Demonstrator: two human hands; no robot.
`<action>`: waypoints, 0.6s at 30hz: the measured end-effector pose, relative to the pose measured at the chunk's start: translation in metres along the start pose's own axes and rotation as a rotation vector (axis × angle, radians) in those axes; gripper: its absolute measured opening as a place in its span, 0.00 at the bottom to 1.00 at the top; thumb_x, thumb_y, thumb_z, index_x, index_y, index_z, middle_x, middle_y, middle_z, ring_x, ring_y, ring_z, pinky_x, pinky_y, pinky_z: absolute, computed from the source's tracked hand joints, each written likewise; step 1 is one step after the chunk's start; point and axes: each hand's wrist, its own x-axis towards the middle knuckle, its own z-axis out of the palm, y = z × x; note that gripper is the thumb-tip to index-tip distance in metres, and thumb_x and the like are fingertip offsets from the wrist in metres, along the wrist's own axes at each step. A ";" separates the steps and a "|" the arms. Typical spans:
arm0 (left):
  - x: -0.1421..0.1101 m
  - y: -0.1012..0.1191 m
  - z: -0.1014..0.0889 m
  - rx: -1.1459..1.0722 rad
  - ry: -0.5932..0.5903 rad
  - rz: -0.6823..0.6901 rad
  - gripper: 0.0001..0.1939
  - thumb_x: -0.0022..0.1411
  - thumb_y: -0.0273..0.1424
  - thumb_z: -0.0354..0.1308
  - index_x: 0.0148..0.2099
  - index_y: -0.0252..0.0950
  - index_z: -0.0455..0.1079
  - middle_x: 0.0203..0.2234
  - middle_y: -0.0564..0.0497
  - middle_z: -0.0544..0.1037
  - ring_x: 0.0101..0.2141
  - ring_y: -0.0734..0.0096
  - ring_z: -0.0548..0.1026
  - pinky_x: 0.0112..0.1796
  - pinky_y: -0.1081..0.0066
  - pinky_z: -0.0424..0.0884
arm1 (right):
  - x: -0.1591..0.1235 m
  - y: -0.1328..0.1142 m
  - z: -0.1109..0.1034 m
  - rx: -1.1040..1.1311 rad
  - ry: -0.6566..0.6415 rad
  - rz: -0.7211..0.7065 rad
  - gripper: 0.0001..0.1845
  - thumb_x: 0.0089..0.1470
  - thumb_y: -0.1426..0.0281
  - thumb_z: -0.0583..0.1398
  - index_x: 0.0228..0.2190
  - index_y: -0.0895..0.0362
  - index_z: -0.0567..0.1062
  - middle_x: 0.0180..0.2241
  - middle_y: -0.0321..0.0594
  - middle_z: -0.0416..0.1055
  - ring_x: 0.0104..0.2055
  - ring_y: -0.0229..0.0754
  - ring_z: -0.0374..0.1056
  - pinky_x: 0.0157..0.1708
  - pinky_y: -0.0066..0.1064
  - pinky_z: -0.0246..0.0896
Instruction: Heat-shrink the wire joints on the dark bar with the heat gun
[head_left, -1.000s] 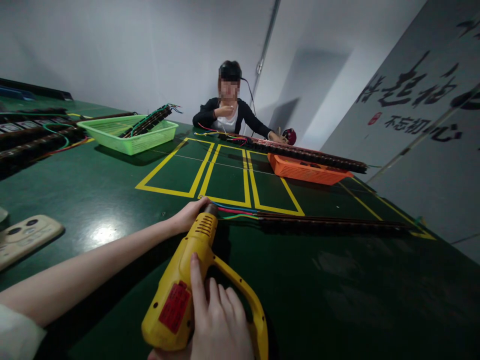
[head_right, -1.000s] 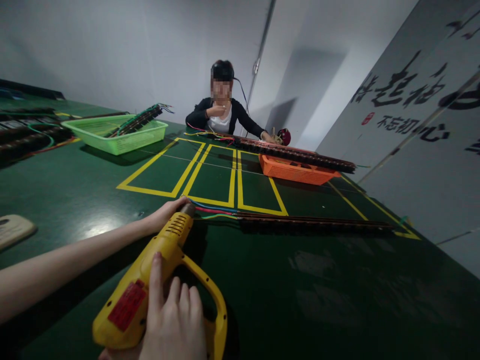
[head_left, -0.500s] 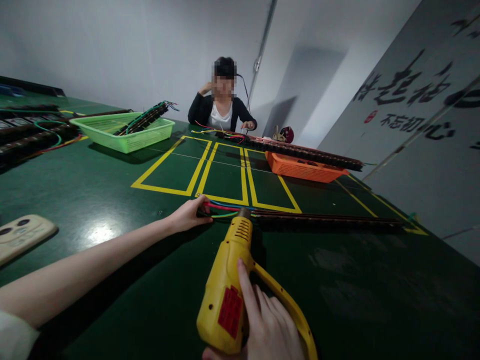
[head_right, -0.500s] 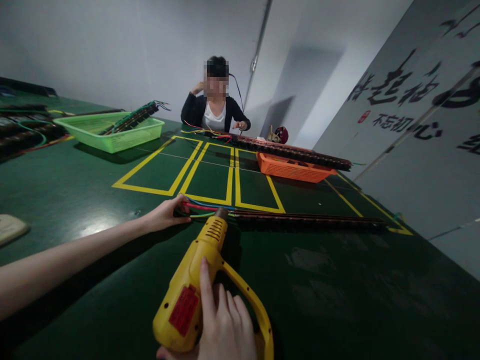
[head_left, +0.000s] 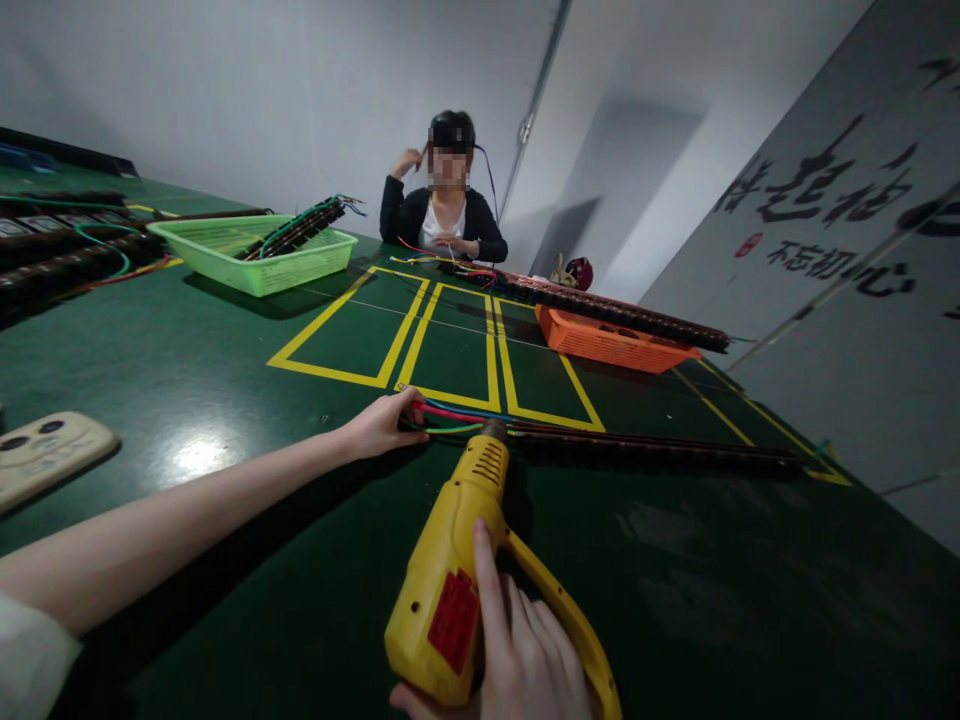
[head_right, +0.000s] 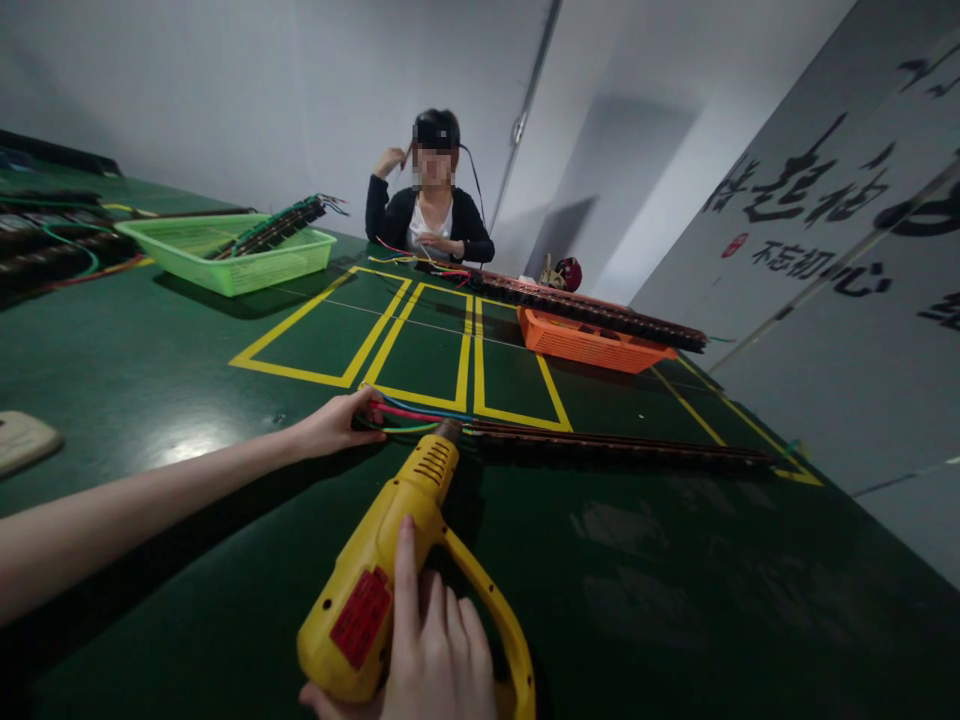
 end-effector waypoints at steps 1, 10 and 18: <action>0.000 0.000 0.000 -0.002 -0.002 0.003 0.23 0.50 0.39 0.61 0.45 0.34 0.60 0.32 0.51 0.72 0.31 0.75 0.70 0.32 0.75 0.65 | 0.001 -0.003 0.002 0.003 0.009 -0.012 0.74 0.22 0.42 0.66 0.63 0.53 0.36 0.38 0.46 0.70 0.37 0.54 0.68 0.38 0.46 0.65; 0.001 0.002 0.000 0.010 -0.005 0.021 0.22 0.50 0.38 0.59 0.44 0.33 0.59 0.33 0.49 0.72 0.33 0.73 0.69 0.33 0.75 0.64 | 0.014 -0.037 0.025 0.064 0.115 -0.141 0.67 0.32 0.32 0.52 0.63 0.57 0.40 0.35 0.48 0.70 0.32 0.51 0.68 0.34 0.45 0.65; -0.001 0.014 -0.006 0.063 0.048 0.074 0.18 0.51 0.38 0.56 0.40 0.31 0.62 0.31 0.49 0.71 0.31 0.74 0.66 0.32 0.76 0.61 | 0.017 -0.047 0.033 0.104 0.122 -0.150 0.70 0.25 0.30 0.53 0.63 0.55 0.43 0.34 0.46 0.70 0.32 0.53 0.68 0.35 0.48 0.63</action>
